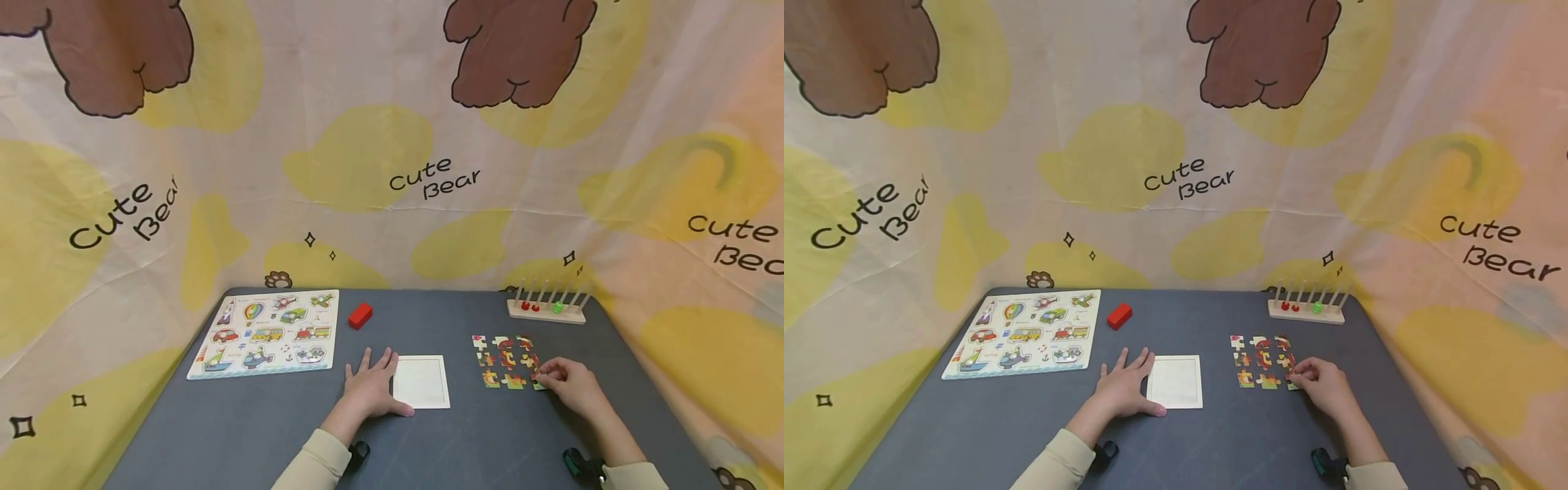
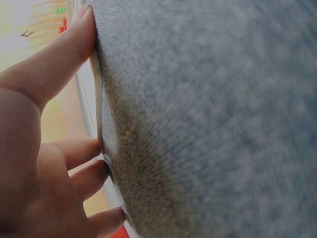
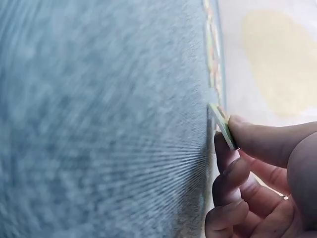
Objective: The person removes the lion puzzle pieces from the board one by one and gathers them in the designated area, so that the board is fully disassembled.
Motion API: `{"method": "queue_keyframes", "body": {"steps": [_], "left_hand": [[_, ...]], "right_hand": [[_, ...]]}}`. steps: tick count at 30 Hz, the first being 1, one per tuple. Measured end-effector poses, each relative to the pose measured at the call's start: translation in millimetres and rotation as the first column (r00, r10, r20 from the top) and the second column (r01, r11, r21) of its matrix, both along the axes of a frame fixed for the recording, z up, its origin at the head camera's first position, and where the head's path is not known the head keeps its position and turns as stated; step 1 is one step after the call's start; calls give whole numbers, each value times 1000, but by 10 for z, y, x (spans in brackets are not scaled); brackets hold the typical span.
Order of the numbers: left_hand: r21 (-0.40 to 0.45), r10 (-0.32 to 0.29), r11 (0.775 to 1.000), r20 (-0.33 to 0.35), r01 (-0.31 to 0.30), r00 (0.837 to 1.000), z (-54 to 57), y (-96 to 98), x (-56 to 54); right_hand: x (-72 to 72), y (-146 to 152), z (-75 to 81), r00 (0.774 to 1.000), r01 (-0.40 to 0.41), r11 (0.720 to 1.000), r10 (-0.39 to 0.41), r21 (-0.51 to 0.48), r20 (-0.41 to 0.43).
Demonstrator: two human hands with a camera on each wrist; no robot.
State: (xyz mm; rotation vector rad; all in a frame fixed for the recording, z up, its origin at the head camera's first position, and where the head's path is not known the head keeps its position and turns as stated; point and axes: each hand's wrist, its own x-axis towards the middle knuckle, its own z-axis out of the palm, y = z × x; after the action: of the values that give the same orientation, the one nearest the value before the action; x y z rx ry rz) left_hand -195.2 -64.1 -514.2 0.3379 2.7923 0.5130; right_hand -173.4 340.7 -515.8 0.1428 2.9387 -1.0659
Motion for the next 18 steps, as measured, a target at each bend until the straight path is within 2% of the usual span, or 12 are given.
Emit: {"method": "queue_keyframes", "body": {"steps": [12,18], "left_hand": [[1,-9,1000,-3,9,1000,24,0,25],[-3,-2,1000,6,2,1000,40,11,43]], "right_hand": [[-8,23,16,1000,-18,997,18,81,4],[-3,-6,164,999,-43,996,46,79,-26]]}}
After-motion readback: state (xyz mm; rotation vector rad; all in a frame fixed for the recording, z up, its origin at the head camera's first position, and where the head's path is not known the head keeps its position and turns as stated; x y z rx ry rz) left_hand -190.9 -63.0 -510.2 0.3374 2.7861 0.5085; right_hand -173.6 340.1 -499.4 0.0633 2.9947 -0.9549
